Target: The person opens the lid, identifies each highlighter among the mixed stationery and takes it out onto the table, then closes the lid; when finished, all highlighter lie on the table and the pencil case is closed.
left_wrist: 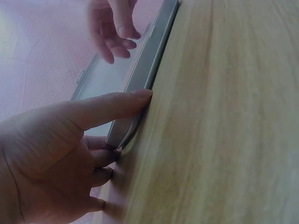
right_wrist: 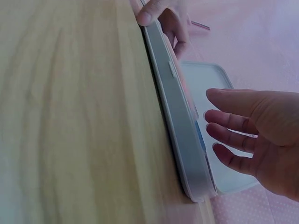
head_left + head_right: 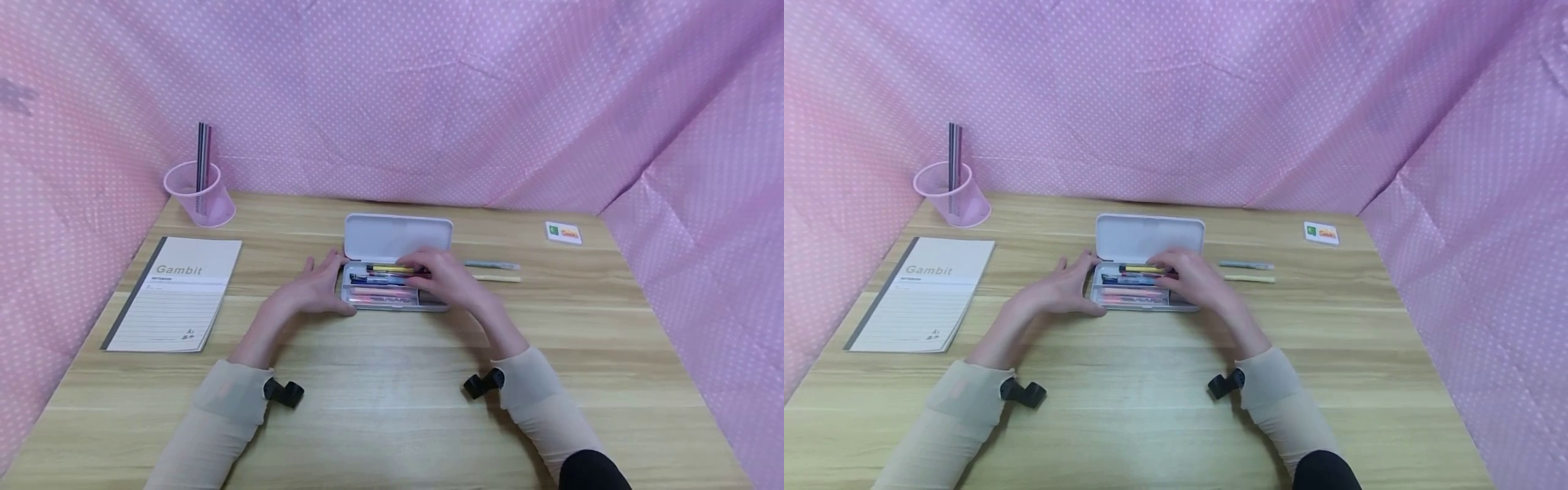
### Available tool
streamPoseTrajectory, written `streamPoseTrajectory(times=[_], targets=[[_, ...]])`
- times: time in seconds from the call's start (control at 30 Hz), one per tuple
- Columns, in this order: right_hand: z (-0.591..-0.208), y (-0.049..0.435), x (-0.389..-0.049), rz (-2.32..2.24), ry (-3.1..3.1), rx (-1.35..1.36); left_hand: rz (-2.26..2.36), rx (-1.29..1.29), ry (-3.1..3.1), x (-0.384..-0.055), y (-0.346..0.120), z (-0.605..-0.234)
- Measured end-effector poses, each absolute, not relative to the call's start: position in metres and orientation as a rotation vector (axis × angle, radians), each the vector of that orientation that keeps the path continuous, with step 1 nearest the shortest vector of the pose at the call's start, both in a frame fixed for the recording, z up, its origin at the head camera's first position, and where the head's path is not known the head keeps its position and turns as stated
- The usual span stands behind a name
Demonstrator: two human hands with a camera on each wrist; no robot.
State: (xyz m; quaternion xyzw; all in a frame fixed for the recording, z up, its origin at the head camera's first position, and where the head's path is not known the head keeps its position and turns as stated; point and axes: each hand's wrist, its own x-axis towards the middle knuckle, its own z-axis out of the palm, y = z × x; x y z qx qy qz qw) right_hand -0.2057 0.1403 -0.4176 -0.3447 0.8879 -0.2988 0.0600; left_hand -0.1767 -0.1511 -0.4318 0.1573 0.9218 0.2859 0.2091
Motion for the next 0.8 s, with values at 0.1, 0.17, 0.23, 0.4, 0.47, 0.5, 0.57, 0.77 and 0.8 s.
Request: streamPoseTrajectory(times=[0.1,0.17,0.23,0.4,0.47,0.5,0.57,0.77,0.8], targets=[[-0.417,0.136,-0.204,-0.845,2.693,-1.045,0.8,0.44,2.567,-0.177,-0.152,-0.432],[-0.417,0.136,-0.203,-0.799,2.703,-1.041,0.8,0.442,2.569,-0.178,-0.152,-0.433],[-0.418,0.137,-0.202,-0.761,2.71,-1.044,0.799,0.442,2.568,-0.178,-0.153,-0.434],[-0.422,0.139,-0.202,-0.728,2.711,-1.079,0.801,0.44,2.563,-0.178,-0.154,-0.436],[-0.424,0.139,-0.202,-0.719,2.714,-1.092,0.804,0.442,2.563,-0.178,-0.154,-0.436],[-0.424,0.139,-0.202,-0.714,2.717,-1.096,0.805,0.442,2.563,-0.178,-0.154,-0.436],[-0.425,0.14,-0.203,-0.706,2.723,-1.105,0.805,0.44,2.567,-0.178,-0.154,-0.436],[-0.427,0.14,-0.203,-0.685,2.74,-1.084,0.802,0.443,2.573,-0.178,-0.153,-0.436],[-0.427,0.139,-0.203,-0.684,2.74,-1.079,0.801,0.445,2.573,-0.178,-0.153,-0.436]])
